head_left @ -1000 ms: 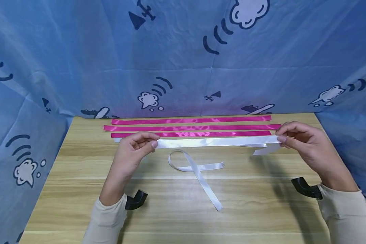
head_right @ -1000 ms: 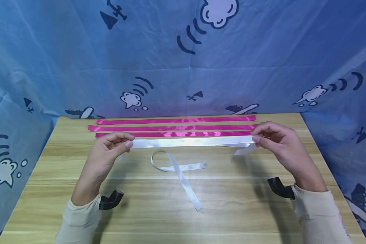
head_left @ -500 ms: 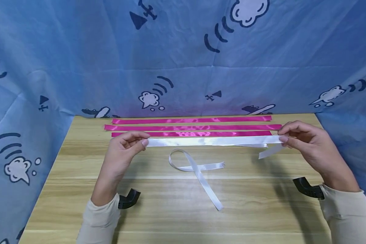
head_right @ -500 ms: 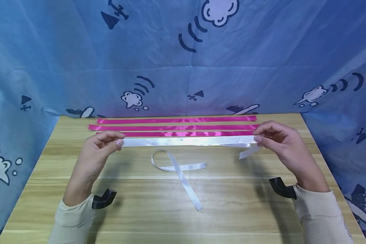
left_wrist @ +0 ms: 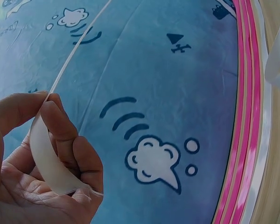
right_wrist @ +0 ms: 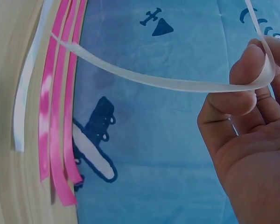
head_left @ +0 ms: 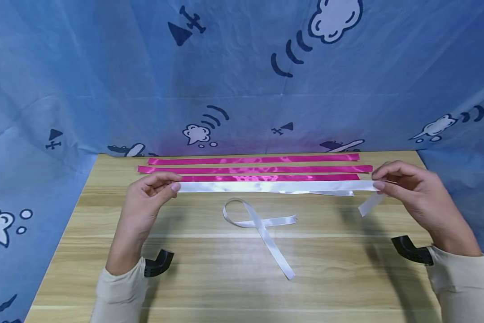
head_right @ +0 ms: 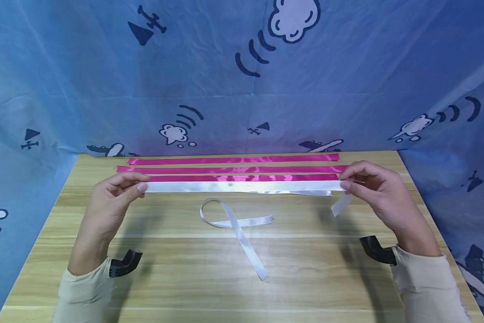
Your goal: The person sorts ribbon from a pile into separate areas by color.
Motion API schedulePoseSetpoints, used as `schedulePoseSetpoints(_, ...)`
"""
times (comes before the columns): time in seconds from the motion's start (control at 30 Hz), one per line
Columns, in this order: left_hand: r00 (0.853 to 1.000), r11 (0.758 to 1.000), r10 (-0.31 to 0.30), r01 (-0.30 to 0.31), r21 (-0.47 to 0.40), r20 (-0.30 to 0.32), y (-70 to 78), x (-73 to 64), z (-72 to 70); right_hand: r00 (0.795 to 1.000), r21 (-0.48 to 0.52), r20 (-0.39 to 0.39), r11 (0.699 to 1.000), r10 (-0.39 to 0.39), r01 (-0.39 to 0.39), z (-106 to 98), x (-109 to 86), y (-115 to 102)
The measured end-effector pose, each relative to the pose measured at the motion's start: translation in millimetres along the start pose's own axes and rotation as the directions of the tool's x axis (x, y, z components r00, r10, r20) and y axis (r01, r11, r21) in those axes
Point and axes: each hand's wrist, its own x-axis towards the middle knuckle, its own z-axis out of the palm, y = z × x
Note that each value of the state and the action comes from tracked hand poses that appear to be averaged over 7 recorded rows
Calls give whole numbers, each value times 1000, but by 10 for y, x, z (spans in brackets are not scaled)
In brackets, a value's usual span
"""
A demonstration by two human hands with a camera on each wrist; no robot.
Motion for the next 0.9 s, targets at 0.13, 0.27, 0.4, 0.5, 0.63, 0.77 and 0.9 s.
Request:
schedulePoseSetpoints(0.13,1000,1000,2,-2,11,-26,0,-18,-64,999,49,8,998,-37,37,-17,-18,21)
schedulePoseSetpoints(0.27,999,1000,-2,2,11,-45,1,-36,-116,999,60,13,997,-52,51,-27,-40,26)
schedulePoseSetpoints(0.4,997,1000,1,-2,-10,-71,0,-53,-166,999,96,17,994,-49,47,-38,-60,41)
schedulePoseSetpoints(0.5,995,1000,12,-15,-26,-102,-6,-63,-198,999,89,10,995,-37,36,-54,-70,54)
schedulePoseSetpoints(0.63,990,999,29,-34,-37,-136,-18,-74,-236,1000,70,-6,997,-24,24,-75,-81,71)
schedulePoseSetpoints(0.77,987,999,29,-36,-41,-159,-27,-94,-280,1000,60,-15,998,-26,27,-91,-90,92)
schedulePoseSetpoints(0.9,982,999,20,-27,-36,-187,-35,-113,-321,999,27,-28,999,-34,35,-110,-101,112)
